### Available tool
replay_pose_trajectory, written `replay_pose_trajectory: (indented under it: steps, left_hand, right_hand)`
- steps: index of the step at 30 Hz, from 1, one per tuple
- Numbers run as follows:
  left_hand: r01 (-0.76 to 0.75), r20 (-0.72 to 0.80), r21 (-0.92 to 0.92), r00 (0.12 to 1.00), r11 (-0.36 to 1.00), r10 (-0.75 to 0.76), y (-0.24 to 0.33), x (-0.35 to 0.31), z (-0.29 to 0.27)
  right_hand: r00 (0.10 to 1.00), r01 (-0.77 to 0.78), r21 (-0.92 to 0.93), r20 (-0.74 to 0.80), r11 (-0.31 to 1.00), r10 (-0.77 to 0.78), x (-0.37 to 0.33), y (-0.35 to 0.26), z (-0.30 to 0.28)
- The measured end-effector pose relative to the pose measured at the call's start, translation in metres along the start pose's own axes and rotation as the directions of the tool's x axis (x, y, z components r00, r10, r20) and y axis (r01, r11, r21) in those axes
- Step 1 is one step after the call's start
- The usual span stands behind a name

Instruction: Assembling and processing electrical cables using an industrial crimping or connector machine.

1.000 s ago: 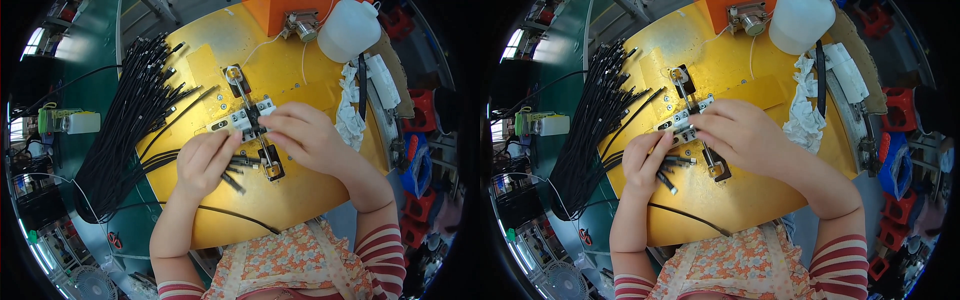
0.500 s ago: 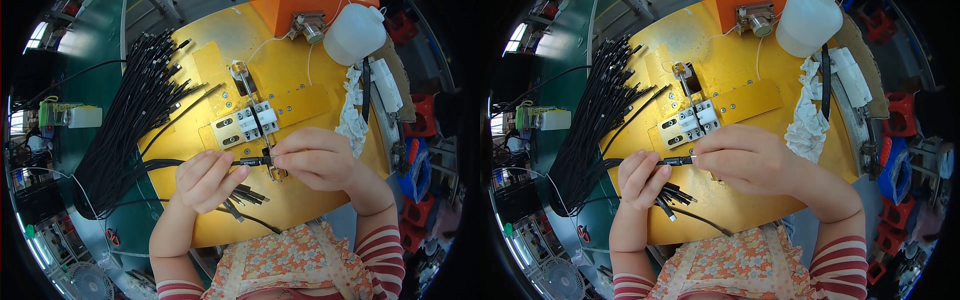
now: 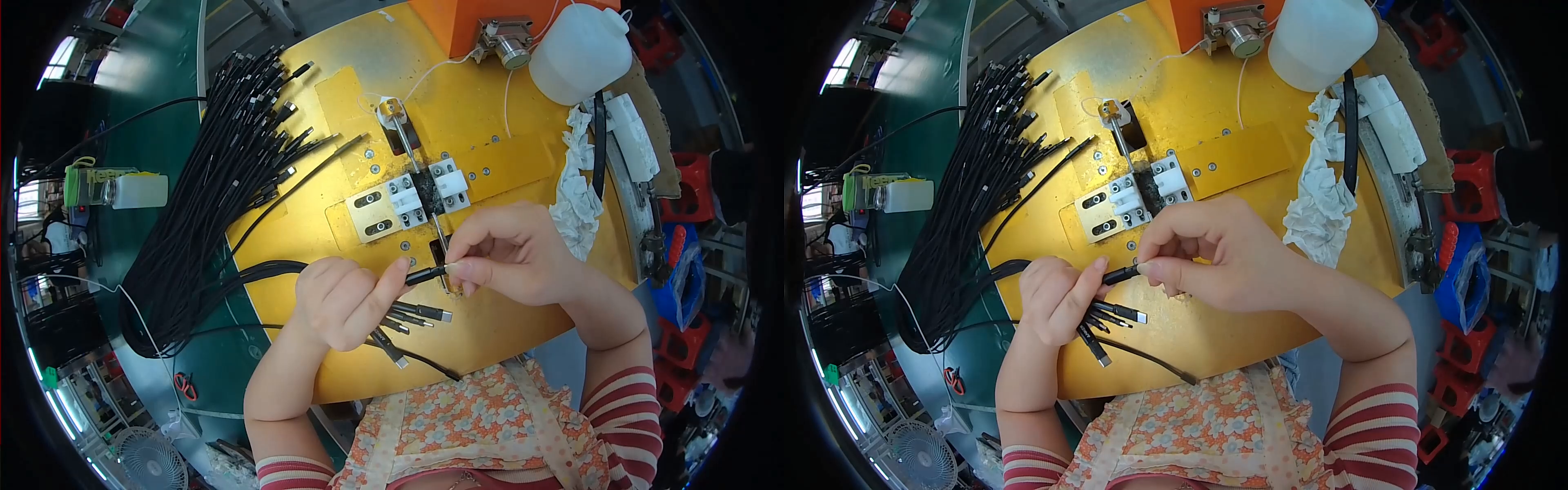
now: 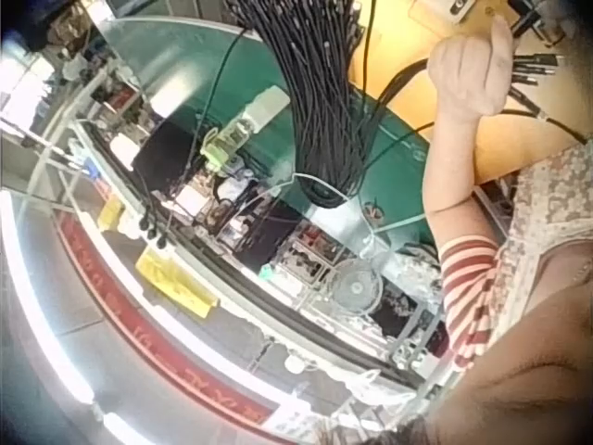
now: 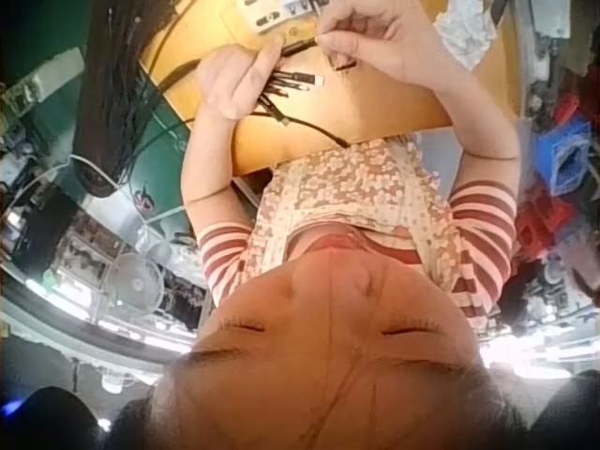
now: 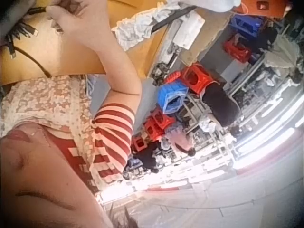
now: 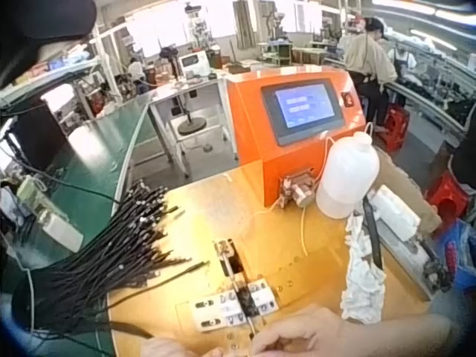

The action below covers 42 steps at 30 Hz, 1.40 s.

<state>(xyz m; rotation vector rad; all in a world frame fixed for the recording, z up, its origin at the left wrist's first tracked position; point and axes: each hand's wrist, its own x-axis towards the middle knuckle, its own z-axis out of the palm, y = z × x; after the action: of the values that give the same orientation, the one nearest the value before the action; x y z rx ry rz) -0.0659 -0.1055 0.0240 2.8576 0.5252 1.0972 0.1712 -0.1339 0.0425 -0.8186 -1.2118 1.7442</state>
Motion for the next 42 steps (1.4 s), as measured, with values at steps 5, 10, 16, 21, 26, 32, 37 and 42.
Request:
replay_pose_trajectory:
  steps: [5, 10, 16, 21, 26, 32, 37, 42]
  left_hand:
    - [0.050, 0.014, -0.016, 0.999, 0.999, -0.050, 0.002, 0.003, 0.001]
    - [0.083, 0.038, -0.044, 0.996, 0.996, -0.082, 0.002, 0.004, 0.000]
    - [0.200, 0.097, -0.142, 0.978, 0.970, -0.187, 0.016, 0.009, -0.014]
    - [0.354, 0.273, -0.280, 0.921, 0.892, -0.279, 0.031, 0.007, -0.021]
    - [0.308, 0.173, -0.404, 0.950, 0.861, -0.259, 0.031, -0.017, -0.010]
    - [0.335, 0.152, -0.537, 0.941, 0.774, -0.301, 0.032, -0.024, -0.006]
    - [0.371, 0.186, -0.576, 0.927, 0.728, -0.326, 0.032, -0.021, -0.008]
    - [0.522, 0.367, -0.459, 0.848, 0.719, -0.381, 0.037, -0.007, -0.020]
  right_hand:
    - [0.994, -0.098, 0.029, 0.045, 0.995, 0.097, 0.001, 0.001, -0.005]
    - [0.994, -0.098, -0.012, 0.044, 0.995, 0.098, -0.001, -0.003, -0.004]
    - [0.988, 0.139, -0.538, 0.128, 0.831, -0.082, -0.004, -0.024, -0.003]
    - [0.921, 0.380, -0.595, 0.310, 0.708, -0.234, -0.010, -0.011, 0.003]
    - [0.862, 0.500, -0.602, 0.415, 0.623, -0.291, -0.017, 0.007, 0.012]
    - [0.858, 0.512, -0.613, 0.394, 0.602, -0.329, -0.013, 0.014, 0.015]
    - [0.866, 0.487, -0.585, 0.417, 0.648, -0.275, -0.018, 0.012, 0.019]
    - [0.861, 0.507, -0.715, 0.409, 0.481, -0.301, -0.014, 0.002, 0.020]
